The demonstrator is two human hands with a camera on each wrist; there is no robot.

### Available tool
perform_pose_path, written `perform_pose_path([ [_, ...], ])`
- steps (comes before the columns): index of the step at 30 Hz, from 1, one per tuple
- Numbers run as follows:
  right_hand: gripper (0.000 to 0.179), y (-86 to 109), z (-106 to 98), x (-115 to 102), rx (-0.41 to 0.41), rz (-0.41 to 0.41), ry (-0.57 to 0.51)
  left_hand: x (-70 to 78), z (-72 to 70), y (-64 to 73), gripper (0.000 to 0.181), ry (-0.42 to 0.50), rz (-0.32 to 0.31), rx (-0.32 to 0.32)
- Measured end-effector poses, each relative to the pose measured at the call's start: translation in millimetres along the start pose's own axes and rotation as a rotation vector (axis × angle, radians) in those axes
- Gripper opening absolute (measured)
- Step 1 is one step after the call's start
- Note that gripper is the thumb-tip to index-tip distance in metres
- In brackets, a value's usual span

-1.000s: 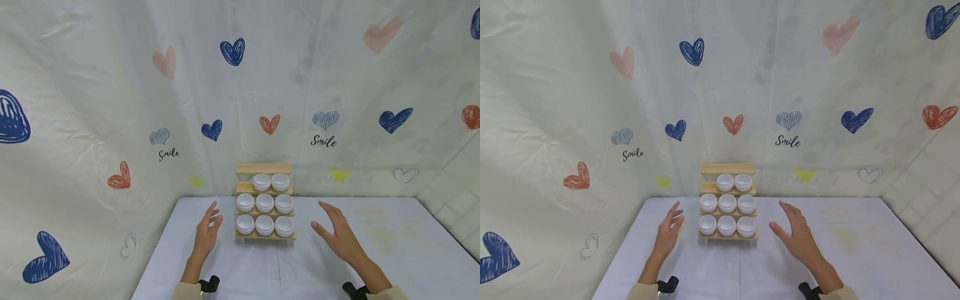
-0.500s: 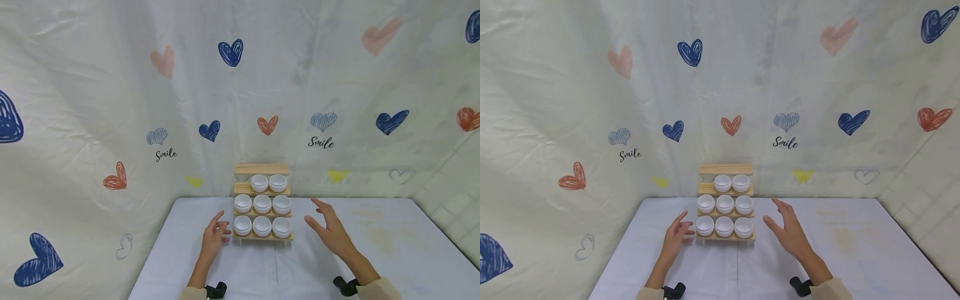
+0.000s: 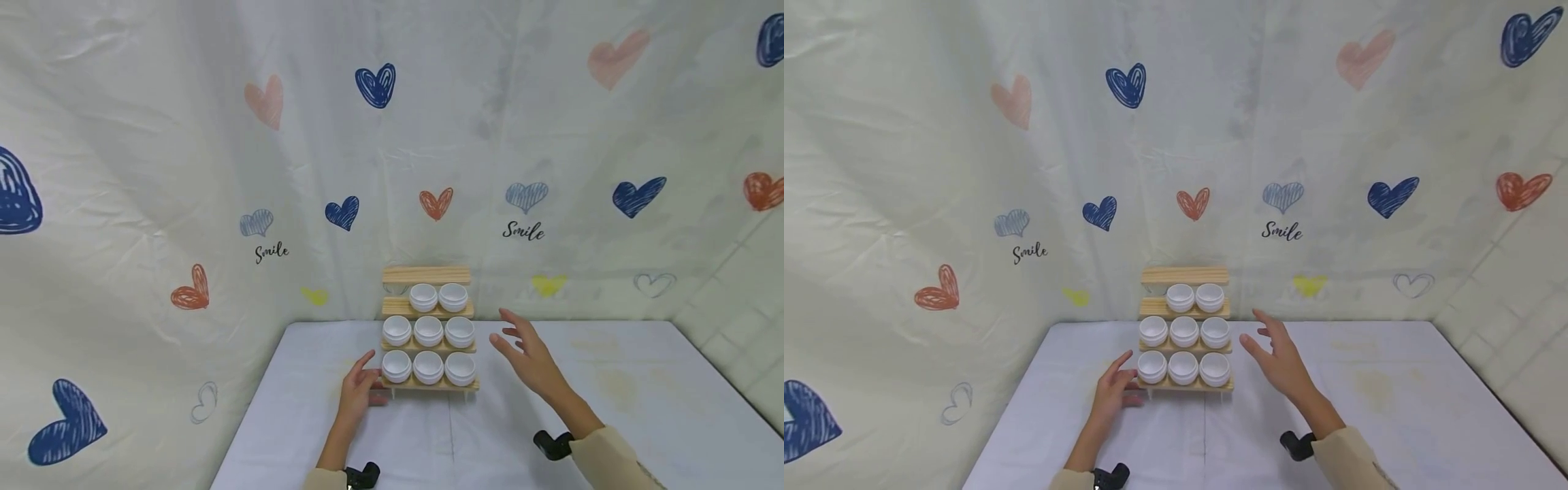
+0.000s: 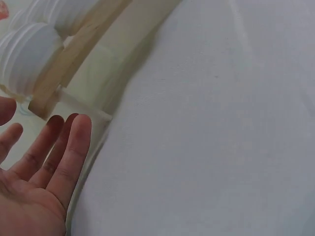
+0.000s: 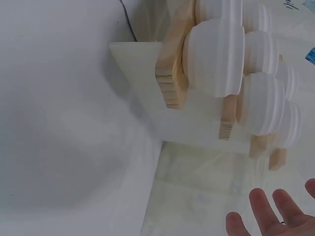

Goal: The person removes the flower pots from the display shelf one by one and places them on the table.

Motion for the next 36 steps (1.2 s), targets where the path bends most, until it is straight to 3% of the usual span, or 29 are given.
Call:
perform_pose_path([
  [11,0.073,-25.6,5.5,-2.1,-0.005,0.059,-0.092,-11.1,4.0,-3.3,0.058,-0.035,0.015,-0.074],
  [19,0.077,-42.0,12.6,-4.5,-0.009,0.098,-0.104,-14.5,1.2,-3.8,0.063,-0.04,-0.014,-0.122],
  [28,0.074,-62.0,20.3,-10.6,0.002,0.09,-0.191,-13.6,-5.1,-9.0,0.061,-0.048,-0.001,-0.16],
  [36,0.074,-73.6,28.5,2.2,-0.003,0.063,-0.206,-15.5,-4.1,-4.7,0.063,-0.022,-0.008,-0.168],
])
Point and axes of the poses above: each hand's wrist, its own y-axis away from the middle knuckle, its own z-axis out of the palm, x = y × z, the point moved 2 cm from there along -y, towards the middle knuckle, and after that the axes turned 10 degrees about -y, right-handed, at the moved point
